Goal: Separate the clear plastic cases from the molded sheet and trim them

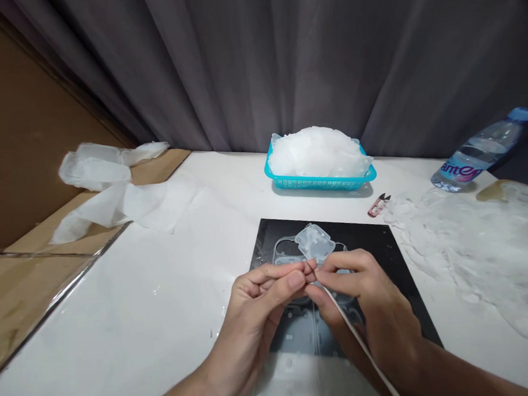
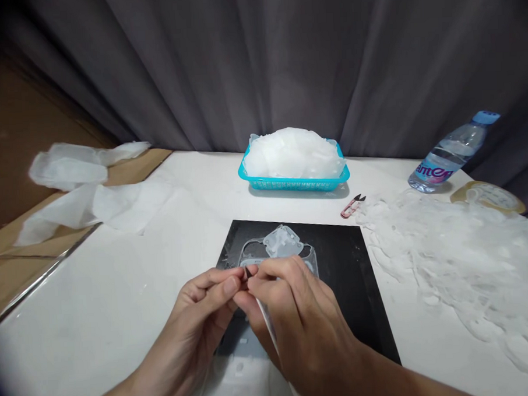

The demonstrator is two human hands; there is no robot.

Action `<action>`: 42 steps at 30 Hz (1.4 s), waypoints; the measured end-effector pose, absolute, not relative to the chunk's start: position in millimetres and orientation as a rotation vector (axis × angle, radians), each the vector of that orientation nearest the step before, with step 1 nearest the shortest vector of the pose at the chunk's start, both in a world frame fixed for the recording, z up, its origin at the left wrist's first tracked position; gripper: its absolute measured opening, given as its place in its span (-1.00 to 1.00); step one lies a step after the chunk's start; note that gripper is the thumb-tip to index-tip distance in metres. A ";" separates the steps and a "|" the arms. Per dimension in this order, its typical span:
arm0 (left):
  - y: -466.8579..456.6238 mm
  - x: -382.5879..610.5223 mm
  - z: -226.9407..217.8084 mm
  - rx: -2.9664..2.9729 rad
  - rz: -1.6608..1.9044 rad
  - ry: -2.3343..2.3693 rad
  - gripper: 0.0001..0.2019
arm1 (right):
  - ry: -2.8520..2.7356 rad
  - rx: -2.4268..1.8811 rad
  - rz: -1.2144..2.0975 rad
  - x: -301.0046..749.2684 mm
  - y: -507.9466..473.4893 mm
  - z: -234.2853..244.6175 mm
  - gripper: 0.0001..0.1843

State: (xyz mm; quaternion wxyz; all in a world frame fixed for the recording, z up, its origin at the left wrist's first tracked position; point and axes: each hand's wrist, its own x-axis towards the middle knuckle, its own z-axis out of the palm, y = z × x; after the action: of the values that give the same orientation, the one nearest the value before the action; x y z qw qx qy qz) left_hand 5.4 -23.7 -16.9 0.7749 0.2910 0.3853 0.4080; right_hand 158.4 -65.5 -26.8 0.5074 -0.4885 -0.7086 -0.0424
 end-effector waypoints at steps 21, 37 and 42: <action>-8.9 -0.8 -27.9 0.664 0.812 0.839 -0.77 | -1.856 -1.183 -0.219 183.1 -42.4 -36.1 -0.84; 38.4 -22.3 -24.3 1.566 0.884 0.997 -0.82 | -1.878 -1.564 -0.122 225.7 -3.2 -85.7 -0.68; 53.4 -13.4 -34.8 1.780 0.754 0.935 -0.61 | -1.976 -1.519 -0.157 220.8 -0.7 -88.9 -0.67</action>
State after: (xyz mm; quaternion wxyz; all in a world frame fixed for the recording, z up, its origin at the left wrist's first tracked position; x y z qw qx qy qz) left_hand -13.4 53.4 -34.8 0.4770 0.7287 0.3826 0.3086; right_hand 220.8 -0.7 -88.9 0.3165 -0.5770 -0.7505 -0.0596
